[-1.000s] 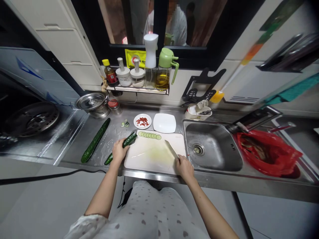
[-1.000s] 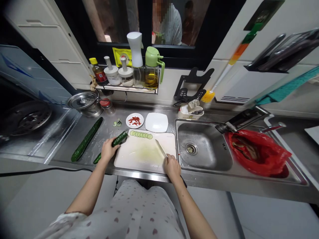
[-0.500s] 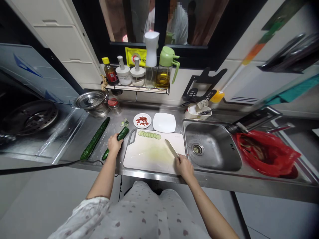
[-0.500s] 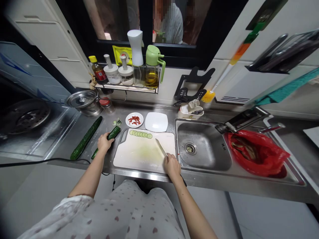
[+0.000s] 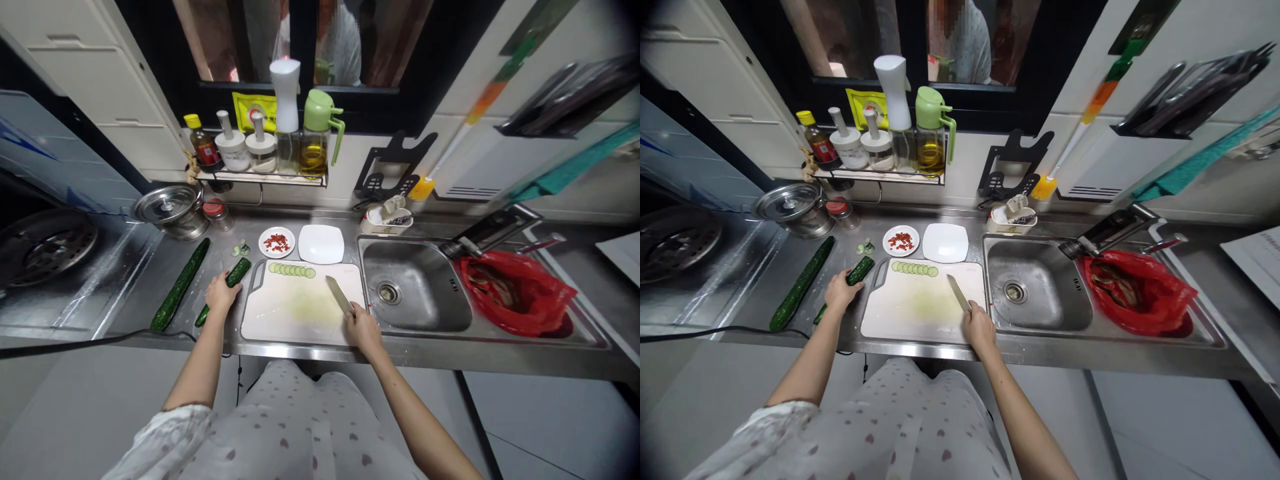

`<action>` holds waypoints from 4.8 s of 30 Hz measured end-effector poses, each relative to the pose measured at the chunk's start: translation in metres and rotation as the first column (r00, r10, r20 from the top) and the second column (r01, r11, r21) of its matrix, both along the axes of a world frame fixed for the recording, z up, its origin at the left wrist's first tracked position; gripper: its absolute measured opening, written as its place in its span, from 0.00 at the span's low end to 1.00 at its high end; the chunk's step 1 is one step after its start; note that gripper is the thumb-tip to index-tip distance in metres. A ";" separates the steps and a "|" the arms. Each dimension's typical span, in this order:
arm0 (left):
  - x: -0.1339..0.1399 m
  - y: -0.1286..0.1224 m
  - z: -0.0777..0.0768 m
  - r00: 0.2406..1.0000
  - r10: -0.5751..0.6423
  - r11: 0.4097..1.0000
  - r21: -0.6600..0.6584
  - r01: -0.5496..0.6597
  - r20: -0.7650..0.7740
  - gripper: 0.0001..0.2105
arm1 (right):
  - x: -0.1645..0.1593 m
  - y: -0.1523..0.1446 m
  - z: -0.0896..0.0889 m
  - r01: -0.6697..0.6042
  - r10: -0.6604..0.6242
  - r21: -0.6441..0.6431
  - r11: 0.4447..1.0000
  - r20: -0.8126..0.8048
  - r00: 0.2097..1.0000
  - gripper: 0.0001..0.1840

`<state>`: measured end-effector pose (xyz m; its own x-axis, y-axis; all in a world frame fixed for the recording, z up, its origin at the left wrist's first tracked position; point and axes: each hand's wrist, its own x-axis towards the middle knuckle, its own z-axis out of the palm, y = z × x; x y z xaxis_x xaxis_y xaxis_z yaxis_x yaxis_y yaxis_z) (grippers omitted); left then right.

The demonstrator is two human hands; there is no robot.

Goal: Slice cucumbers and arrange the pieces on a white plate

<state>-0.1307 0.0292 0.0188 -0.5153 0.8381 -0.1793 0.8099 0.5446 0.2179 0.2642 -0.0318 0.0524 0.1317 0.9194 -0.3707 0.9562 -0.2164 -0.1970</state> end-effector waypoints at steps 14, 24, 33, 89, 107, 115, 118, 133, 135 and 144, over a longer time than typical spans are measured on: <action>0.086 0.006 0.008 0.928 -0.368 0.894 0.293 0.338 0.053 0.20 | 0.000 0.000 -0.009 -0.016 0.017 -0.056 0.998 0.025 1.000 0.11; 0.192 0.045 -0.001 0.782 -0.614 0.787 0.145 0.599 0.105 0.18 | -0.008 0.002 -0.008 0.001 0.001 -0.124 0.992 0.016 1.000 0.13; 0.198 0.055 -0.005 0.782 -0.614 0.787 0.167 0.595 0.106 0.13 | -0.010 0.003 0.000 0.000 0.000 -0.144 0.990 -0.004 1.000 0.15; 0.129 -0.019 -0.025 0.794 -0.492 0.866 0.291 0.406 0.356 0.15 | -0.057 -0.018 0.020 -0.415 0.413 -0.135 0.900 -0.043 0.910 0.13; 0.128 -0.019 -0.034 0.788 -0.505 0.847 0.375 0.376 0.352 0.12 | -0.053 -0.016 0.018 -0.447 0.448 -0.157 0.881 -0.030 0.894 0.15; 0.127 -0.018 -0.037 0.783 -0.509 0.845 0.382 0.375 0.358 0.11 | -0.049 -0.010 0.022 -0.471 0.477 -0.179 0.864 -0.011 0.879 0.14; 0.125 -0.019 -0.039 0.777 -0.516 0.839 0.397 0.373 0.360 0.11 | -0.048 -0.007 0.023 -0.483 0.490 -0.172 0.858 -0.003 0.872 0.15; 0.124 -0.017 -0.043 0.774 -0.508 0.842 0.405 0.356 0.378 0.08 | -0.052 -0.001 0.022 -0.502 0.504 -0.212 0.838 -0.050 0.862 0.16; 0.124 -0.017 -0.044 0.776 -0.506 0.844 0.401 0.356 0.377 0.08 | -0.052 0.000 0.020 -0.506 0.506 -0.212 0.836 -0.057 0.860 0.16; 0.124 -0.015 -0.045 0.769 -0.494 0.852 0.405 0.333 0.407 0.08 | -0.059 0.006 0.016 -0.508 0.511 -0.208 0.836 -0.044 0.859 0.18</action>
<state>-0.0069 0.0138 -0.0260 -0.0194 0.9997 -0.0173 0.6845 0.0258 0.7285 0.2049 -0.0256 0.0683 -0.3279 0.7613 -0.5594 0.9447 0.2680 -0.1890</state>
